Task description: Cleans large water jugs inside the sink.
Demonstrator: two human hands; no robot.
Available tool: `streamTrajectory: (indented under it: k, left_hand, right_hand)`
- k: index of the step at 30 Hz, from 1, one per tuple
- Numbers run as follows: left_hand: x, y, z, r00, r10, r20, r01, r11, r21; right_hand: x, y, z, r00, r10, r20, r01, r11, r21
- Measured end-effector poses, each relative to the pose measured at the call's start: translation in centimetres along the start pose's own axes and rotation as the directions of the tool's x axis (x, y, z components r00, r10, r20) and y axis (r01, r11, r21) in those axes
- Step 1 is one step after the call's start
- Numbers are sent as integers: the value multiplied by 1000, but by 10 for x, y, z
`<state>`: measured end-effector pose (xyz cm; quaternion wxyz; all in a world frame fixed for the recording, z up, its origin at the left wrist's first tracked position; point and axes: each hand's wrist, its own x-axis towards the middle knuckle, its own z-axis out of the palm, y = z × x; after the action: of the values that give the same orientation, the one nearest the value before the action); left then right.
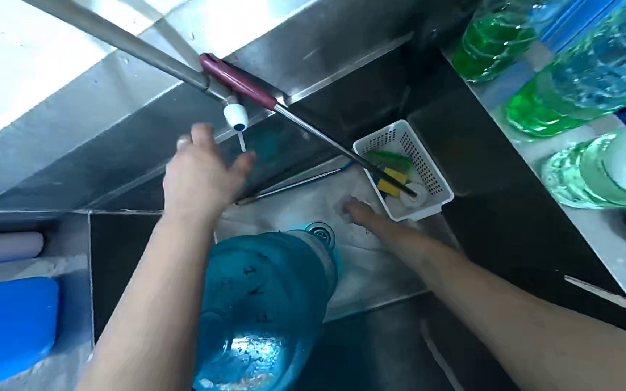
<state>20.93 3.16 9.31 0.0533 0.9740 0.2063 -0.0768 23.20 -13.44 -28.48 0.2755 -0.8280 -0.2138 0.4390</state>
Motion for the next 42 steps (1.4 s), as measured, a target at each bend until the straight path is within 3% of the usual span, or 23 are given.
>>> streamTrajectory:
  k: [3,5,8,10,12,15,16,18,19,20,21,23,25,26,27,29,30,32,34,36,39,42]
  left_hand:
    - [22,7,7,997,-80,2,80,997,-4]
    - [27,3,20,999,-53,0,53,998,-23]
    - [27,1,41,998,-44,-34,41,994,-97]
    - [29,4,47,994,-71,-85,60,990,-127]
    - [32,6,47,988,-83,-127,66,989,-132]
    - [41,12,51,985,-127,-119,87,951,-298]
    - [45,13,55,983,-155,-95,97,891,-444]
    - [50,21,61,980,-200,17,139,617,-774]
    - [49,24,59,972,-207,114,200,466,-862]
    - [48,23,51,959,-189,212,271,385,-882]
    - [46,15,38,944,-149,295,330,395,-857]
    - [35,-17,7,907,-59,417,377,555,-741]
    - [19,-62,-15,893,-58,446,372,652,-661]
    - [11,-90,-20,901,-83,426,372,651,-661]
    - [3,-120,-19,912,-108,396,373,619,-691]
    - [-9,-175,-6,929,-120,349,362,484,-796]
    - [-14,-194,3,932,-120,341,359,409,-839]
    - [-24,-216,23,925,-139,354,380,308,-872]
    - [-35,-195,28,926,-153,345,377,315,-871]
    - [-46,-159,17,931,-153,330,364,398,-842]
    - [-49,-144,13,937,-89,337,339,457,-823]
    - [-45,-140,8,949,-149,277,314,410,-856]
  right_hand:
    - [-64,-11,-54,979,33,-200,-16,996,83]
    - [-105,2,-95,909,152,-389,-143,988,52]
    - [-127,16,-127,839,333,-429,-379,925,-23]
    - [-113,10,-123,842,320,-434,-378,925,-51]
    - [-80,18,-97,866,176,-468,-234,970,-69]
    - [-17,71,-53,891,140,-431,-178,983,-48]
    - [-3,80,-46,892,179,-416,-212,977,-35]
    - [8,79,-46,898,283,-338,-304,953,-11]
    - [7,75,-50,902,326,-285,-346,938,-22]
    - [4,69,-58,900,362,-244,-384,922,-49]
    - [1,62,-69,898,387,-210,-409,909,-75]
    - [-8,56,-91,887,391,-244,-405,914,-6]
    - [-19,64,-102,845,335,-418,-339,939,67]
    - [-14,77,-103,844,269,-464,-270,961,66]
    - [-5,91,-99,849,228,-476,-222,973,71]
    - [3,105,-96,828,288,-481,-202,953,225]
    - [0,105,-100,832,340,-439,-208,924,321]
    - [-13,102,-100,875,380,-299,-277,901,335]
    - [-28,96,-89,899,407,-160,-360,897,257]
    - [-52,65,-83,866,495,-71,-486,866,118]
    - [-41,61,-60,858,480,-183,-497,865,-62]
    - [-2,94,-51,868,359,-341,-368,929,42]
